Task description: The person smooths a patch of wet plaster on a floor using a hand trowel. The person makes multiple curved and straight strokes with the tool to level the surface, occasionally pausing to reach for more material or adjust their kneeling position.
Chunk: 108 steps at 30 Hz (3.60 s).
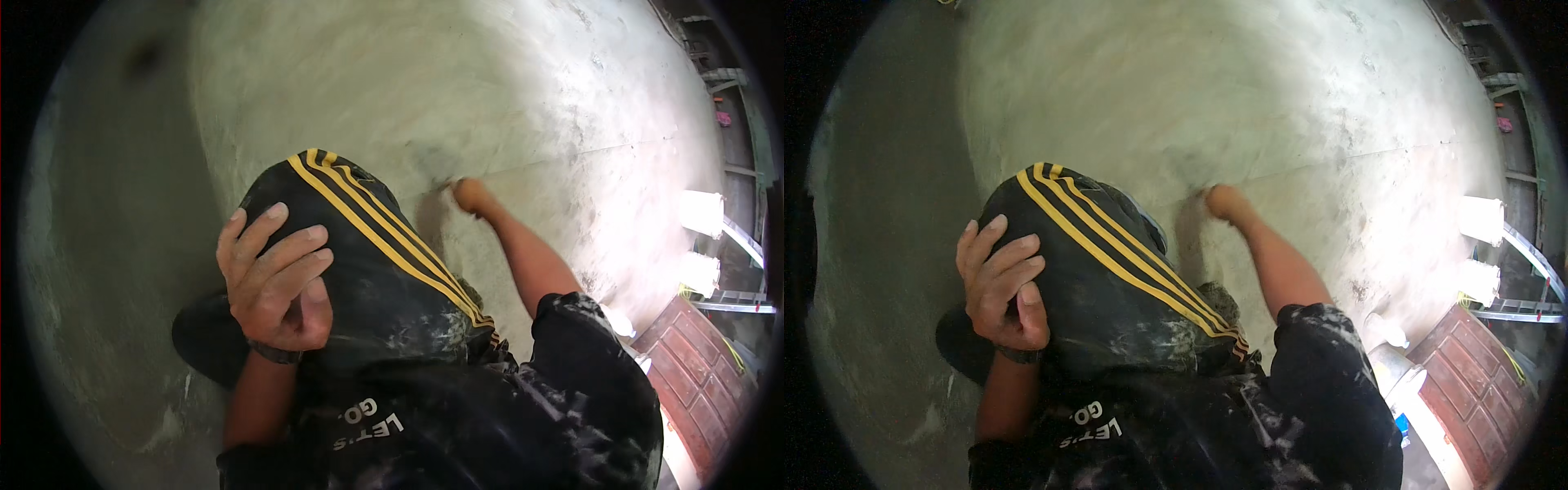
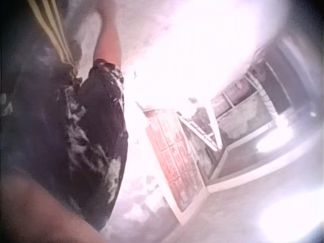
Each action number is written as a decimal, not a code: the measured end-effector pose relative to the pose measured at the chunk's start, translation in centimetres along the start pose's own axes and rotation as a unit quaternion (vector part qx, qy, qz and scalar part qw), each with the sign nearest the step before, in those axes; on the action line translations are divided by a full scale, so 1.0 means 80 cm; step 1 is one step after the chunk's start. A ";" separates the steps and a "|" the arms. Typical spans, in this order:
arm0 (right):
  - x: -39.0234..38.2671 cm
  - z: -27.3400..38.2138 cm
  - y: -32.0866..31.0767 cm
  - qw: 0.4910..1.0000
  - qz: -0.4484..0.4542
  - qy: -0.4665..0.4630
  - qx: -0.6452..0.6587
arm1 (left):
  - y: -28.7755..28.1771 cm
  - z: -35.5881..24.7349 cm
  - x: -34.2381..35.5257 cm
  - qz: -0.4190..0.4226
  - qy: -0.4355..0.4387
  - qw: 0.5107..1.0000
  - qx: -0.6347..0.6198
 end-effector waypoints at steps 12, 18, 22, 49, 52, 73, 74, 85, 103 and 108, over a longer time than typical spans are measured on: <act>-0.025 0.102 0.050 0.969 0.033 0.039 0.242 | 0.007 0.000 -0.001 -0.012 -0.019 1.000 0.000; 0.004 0.006 -0.012 0.965 -0.024 0.081 0.250 | 0.002 0.002 -0.005 -0.013 -0.010 1.000 -0.001; 0.016 -0.126 -0.077 0.869 -0.170 0.184 0.427 | -0.003 0.009 -0.009 -0.018 -0.020 1.000 0.005; 0.181 0.003 -0.216 0.972 -0.131 0.120 0.152 | 0.011 0.036 0.006 0.055 -0.043 0.997 -0.043; 0.181 0.046 -0.193 0.953 -0.234 0.110 0.156 | 0.009 0.029 0.009 0.037 -0.028 0.998 -0.044; 0.126 -0.214 -0.162 0.832 -0.289 0.184 0.436 | 0.002 0.028 0.002 0.009 -0.011 0.999 -0.041; 0.129 -0.227 -0.169 0.802 -0.282 0.200 0.488 | 0.002 0.030 0.000 0.013 -0.021 0.999 -0.033; 0.195 0.088 -0.230 0.970 -0.153 0.013 0.191 | 0.005 0.042 0.002 0.060 -0.064 0.996 -0.032; 0.109 0.096 -0.091 0.967 -0.224 -0.119 0.012 | -0.013 0.016 -0.009 -0.036 -0.008 0.999 -0.015; 0.153 -0.140 -0.165 0.956 -0.215 0.096 0.172 | -0.012 0.023 -0.006 -0.012 -0.010 1.000 -0.016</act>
Point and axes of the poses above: each hand's wrist, its own x-axis towards the middle knuckle, its own y-axis out of the palm, z = x × y, the point moved 8 cm from there along x, towards the middle knuckle, and after that the axes turned 1 degree about -x, right-handed, at the moved point
